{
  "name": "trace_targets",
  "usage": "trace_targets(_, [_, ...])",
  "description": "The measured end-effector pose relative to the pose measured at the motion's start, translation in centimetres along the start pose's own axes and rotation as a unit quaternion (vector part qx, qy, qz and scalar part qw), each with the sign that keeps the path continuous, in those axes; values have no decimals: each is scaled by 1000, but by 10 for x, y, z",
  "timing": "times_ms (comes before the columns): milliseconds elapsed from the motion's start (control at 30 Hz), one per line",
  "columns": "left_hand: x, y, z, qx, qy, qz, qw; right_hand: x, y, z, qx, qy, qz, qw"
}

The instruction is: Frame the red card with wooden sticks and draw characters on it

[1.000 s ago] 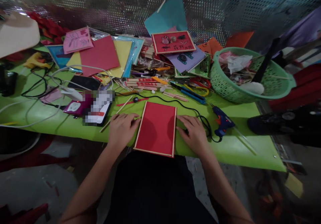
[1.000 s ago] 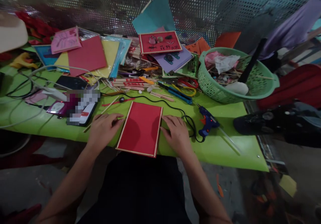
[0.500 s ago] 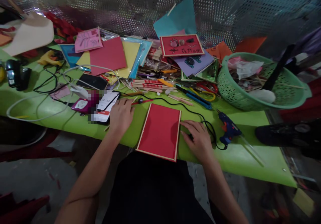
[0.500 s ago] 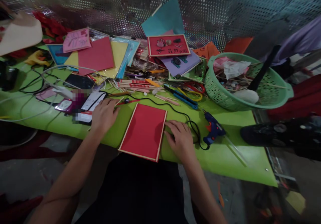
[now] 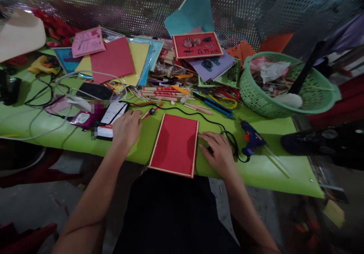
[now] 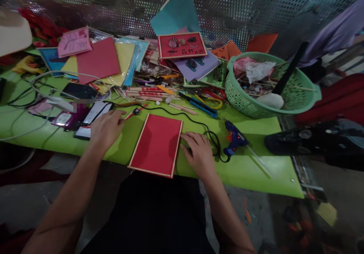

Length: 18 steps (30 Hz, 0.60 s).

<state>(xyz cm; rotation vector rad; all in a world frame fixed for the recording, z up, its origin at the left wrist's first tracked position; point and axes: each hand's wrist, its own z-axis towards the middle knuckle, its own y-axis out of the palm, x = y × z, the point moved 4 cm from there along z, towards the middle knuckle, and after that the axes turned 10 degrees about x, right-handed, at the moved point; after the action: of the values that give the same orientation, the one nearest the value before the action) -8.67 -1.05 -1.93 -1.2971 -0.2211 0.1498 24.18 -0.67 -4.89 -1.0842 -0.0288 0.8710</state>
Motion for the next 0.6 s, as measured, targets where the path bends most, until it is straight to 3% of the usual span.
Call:
trace_targets(167, [-5, -10, -7, 57, -33, -76, 995, -1, -1, 1, -4, 2, 7, 1000])
trace_targets(267, [-2, -18, -9, 82, -34, -179, 980, -3, -2, 1, 6, 3, 12, 1000])
trace_targets(333, [3, -20, -9, 71, -40, -298, 951, -3, -3, 2, 13, 3, 17, 1000])
trace_targets(500, [23, -17, -7, 12, -49, -543, 838, -5, -7, 5, 36, 0, 40, 999])
trace_targets(600, [40, -17, -6, -23, -13, -577, 816, -11, -15, 13, 56, -4, 48, 997])
